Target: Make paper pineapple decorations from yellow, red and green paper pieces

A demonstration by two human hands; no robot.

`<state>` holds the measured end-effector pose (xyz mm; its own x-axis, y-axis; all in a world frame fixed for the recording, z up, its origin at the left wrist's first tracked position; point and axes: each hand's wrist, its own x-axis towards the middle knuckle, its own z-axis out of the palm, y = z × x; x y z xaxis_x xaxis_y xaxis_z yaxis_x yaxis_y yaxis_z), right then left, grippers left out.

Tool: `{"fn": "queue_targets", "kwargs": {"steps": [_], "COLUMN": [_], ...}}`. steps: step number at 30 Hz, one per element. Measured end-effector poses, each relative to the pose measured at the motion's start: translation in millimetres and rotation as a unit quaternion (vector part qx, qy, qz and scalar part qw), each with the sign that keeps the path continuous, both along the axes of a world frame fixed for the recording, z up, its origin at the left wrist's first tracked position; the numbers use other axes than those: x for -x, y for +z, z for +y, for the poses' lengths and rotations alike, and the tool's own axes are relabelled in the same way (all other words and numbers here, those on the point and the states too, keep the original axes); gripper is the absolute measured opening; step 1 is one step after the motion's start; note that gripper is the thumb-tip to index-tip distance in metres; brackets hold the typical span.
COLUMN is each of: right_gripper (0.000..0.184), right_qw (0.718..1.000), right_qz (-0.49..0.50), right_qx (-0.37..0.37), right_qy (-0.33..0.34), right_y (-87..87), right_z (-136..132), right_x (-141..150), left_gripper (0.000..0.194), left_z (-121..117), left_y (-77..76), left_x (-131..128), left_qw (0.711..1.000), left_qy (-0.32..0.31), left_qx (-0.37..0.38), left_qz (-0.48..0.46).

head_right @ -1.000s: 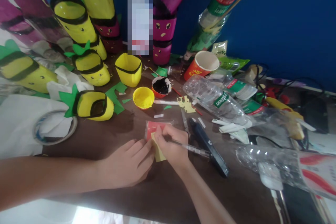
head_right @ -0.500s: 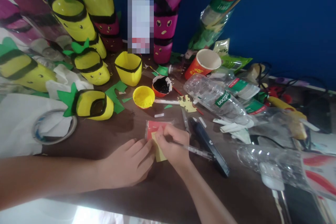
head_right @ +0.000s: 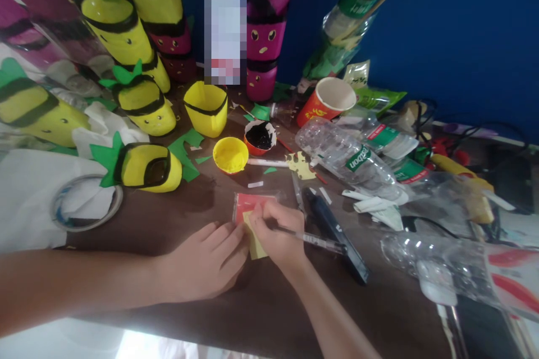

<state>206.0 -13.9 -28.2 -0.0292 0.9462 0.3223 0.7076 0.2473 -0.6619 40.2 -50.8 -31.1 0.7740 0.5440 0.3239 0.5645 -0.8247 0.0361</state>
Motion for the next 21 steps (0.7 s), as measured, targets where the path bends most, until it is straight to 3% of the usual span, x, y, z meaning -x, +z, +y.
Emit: {"fn": "queue_targets", "kwargs": {"steps": [21], "right_gripper": [0.037], "right_qw": [1.0], "right_qz": [0.005], "right_qx": [-0.014], "right_qy": [0.018], "right_y": [2.4], "right_z": [2.6], "right_x": [2.5], "left_gripper": [0.027], "left_z": [-0.4], "left_y": [-0.1], "left_x": [0.2], "left_qw": [1.0], "left_qy": [-0.001], "left_qx": [0.003], "left_qz": [-0.001]}}
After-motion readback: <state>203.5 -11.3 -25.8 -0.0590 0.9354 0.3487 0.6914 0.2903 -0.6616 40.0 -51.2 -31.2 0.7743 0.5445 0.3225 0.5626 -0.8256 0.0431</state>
